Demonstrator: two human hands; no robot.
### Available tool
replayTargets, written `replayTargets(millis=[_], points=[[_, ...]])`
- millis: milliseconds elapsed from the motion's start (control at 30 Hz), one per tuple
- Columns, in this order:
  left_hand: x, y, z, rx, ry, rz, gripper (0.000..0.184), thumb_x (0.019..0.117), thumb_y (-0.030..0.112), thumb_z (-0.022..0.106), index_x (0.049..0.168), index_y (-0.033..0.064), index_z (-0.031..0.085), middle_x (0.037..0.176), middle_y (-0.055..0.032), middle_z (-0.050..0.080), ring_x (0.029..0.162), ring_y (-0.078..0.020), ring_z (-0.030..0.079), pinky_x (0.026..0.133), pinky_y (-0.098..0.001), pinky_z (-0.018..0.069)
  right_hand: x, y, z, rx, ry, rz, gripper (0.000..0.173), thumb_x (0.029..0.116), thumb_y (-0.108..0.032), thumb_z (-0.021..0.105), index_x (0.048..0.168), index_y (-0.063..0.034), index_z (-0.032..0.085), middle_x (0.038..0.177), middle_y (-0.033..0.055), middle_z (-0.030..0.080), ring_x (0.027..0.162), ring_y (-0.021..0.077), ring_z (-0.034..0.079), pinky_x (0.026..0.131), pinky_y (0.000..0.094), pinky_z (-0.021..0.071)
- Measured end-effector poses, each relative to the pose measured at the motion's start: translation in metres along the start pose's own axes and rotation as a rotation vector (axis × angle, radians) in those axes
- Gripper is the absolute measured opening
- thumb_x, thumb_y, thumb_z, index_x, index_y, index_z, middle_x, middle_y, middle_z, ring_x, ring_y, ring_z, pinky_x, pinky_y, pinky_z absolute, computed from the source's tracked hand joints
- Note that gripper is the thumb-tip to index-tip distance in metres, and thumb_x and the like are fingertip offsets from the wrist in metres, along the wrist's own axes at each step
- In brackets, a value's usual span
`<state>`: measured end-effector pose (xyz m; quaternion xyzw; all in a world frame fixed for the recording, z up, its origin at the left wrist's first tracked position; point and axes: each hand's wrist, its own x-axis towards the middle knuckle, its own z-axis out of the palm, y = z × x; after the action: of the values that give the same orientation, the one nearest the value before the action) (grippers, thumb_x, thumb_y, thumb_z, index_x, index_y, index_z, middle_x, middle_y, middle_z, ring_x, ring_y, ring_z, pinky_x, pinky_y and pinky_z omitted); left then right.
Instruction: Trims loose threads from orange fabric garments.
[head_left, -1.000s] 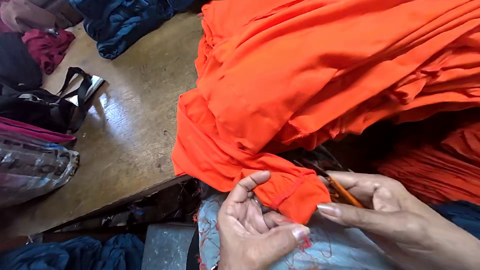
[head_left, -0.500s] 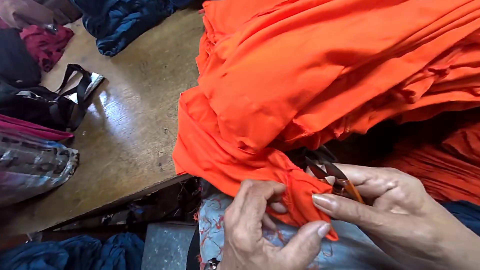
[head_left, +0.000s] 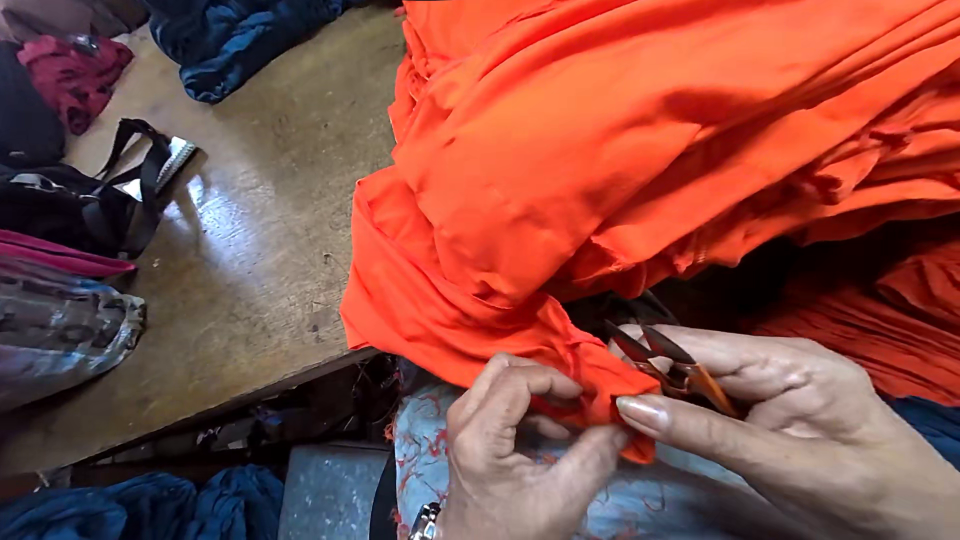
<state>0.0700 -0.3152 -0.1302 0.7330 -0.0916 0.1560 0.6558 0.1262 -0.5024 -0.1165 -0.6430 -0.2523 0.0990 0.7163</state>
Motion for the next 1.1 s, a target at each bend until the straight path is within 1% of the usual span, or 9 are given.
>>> replayTargets(millis=[100, 333, 433, 533, 600, 733, 867, 1000, 1100], points=[[-0.001, -0.003, 0.000, -0.060, 0.016, -0.003, 0.013, 0.0824, -0.005, 0.074, 0.095, -0.0052, 0.071, 0.093, -0.0112, 0.070, 0.079, -0.0152, 0.072, 0.066, -0.0288, 0.0656, 0.000, 0.000, -0.001, -0.033, -0.005, -0.029, 0.010, 0.0936, -0.017, 0.071, 0.102, -0.0122, 0.071, 0.087, -0.0035, 0.069, 0.074, 0.0049, 0.066, 0.065, 0.0184, 0.0585], [0.003, 0.006, 0.000, -0.134, 0.043, -0.011, 0.008, 0.0870, -0.002, 0.071, 0.085, -0.0019, 0.064, 0.095, -0.0115, 0.063, 0.079, -0.0140, 0.067, 0.065, -0.0248, 0.0615, -0.002, 0.000, 0.006, -0.244, 0.069, -0.030, 0.016, 0.0890, -0.024, 0.077, 0.101, -0.0154, 0.071, 0.080, -0.0098, 0.067, 0.062, -0.0026, 0.059, 0.053, 0.0124, 0.0521], [0.003, 0.004, 0.004, -0.125, 0.068, 0.019, 0.011, 0.0834, -0.006, 0.073, 0.089, -0.0017, 0.064, 0.093, -0.0111, 0.065, 0.081, -0.0154, 0.068, 0.066, -0.0269, 0.0623, -0.001, 0.003, 0.005, -0.223, 0.106, 0.002, 0.011, 0.0848, -0.021, 0.076, 0.094, -0.0181, 0.072, 0.080, -0.0097, 0.066, 0.062, -0.0011, 0.058, 0.052, 0.0129, 0.0502], [0.001, -0.005, 0.004, 0.075, 0.062, 0.101, 0.026, 0.0796, -0.003, 0.071, 0.105, 0.0024, 0.065, 0.095, -0.0050, 0.068, 0.083, -0.0125, 0.069, 0.072, -0.0286, 0.0633, -0.004, 0.004, 0.000, -0.040, 0.152, 0.090, 0.013, 0.0848, -0.015, 0.074, 0.098, -0.0152, 0.077, 0.081, -0.0038, 0.070, 0.063, 0.0030, 0.063, 0.055, 0.0183, 0.0551], [0.003, -0.008, 0.002, 0.269, 0.051, 0.150, 0.019, 0.0787, -0.002, 0.068, 0.097, 0.0038, 0.070, 0.091, -0.0017, 0.066, 0.082, -0.0099, 0.066, 0.069, -0.0248, 0.0604, -0.003, 0.001, -0.001, 0.197, 0.156, 0.185, 0.008, 0.0888, -0.010, 0.070, 0.095, -0.0119, 0.074, 0.076, 0.0010, 0.066, 0.055, 0.0027, 0.056, 0.050, 0.0168, 0.0493], [0.007, -0.008, -0.003, 0.435, 0.005, 0.160, 0.012, 0.0808, -0.001, 0.064, 0.081, 0.0090, 0.071, 0.087, 0.0001, 0.062, 0.081, -0.0089, 0.061, 0.065, -0.0208, 0.0541, 0.003, -0.008, 0.000, 0.602, 0.095, 0.383, 0.012, 0.1015, -0.015, 0.059, 0.095, -0.0102, 0.067, 0.065, -0.0017, 0.050, 0.046, -0.0020, 0.039, 0.042, 0.0118, 0.0344], [0.006, -0.006, -0.002, 0.110, -0.030, 0.025, 0.012, 0.0795, -0.006, 0.063, 0.076, 0.0049, 0.066, 0.086, -0.0034, 0.062, 0.082, -0.0109, 0.063, 0.066, -0.0217, 0.0556, 0.001, -0.003, 0.004, 0.742, 0.078, 0.405, 0.014, 0.1032, -0.019, 0.060, 0.100, -0.0083, 0.069, 0.071, 0.0042, 0.061, 0.051, 0.0029, 0.054, 0.046, 0.0160, 0.0474], [0.003, -0.003, -0.011, -0.557, -0.031, -0.225, 0.005, 0.0868, -0.001, 0.067, 0.085, 0.0036, 0.067, 0.097, -0.0077, 0.062, 0.093, -0.0141, 0.063, 0.077, -0.0272, 0.0556, 0.001, 0.006, 0.004, 0.352, 0.142, 0.354, 0.012, 0.0999, -0.024, 0.066, 0.094, -0.0128, 0.068, 0.067, 0.0040, 0.060, 0.050, 0.0043, 0.056, 0.044, 0.0161, 0.0474], [0.003, -0.002, -0.016, -0.847, -0.104, -0.295, 0.006, 0.0839, 0.006, 0.069, 0.090, 0.0064, 0.067, 0.100, -0.0054, 0.063, 0.096, -0.0127, 0.063, 0.083, -0.0280, 0.0538, 0.000, 0.014, 0.005, 0.136, 0.150, 0.287, 0.013, 0.0989, -0.026, 0.065, 0.097, -0.0136, 0.069, 0.071, 0.0046, 0.062, 0.055, 0.0082, 0.059, 0.048, 0.0191, 0.0506]])
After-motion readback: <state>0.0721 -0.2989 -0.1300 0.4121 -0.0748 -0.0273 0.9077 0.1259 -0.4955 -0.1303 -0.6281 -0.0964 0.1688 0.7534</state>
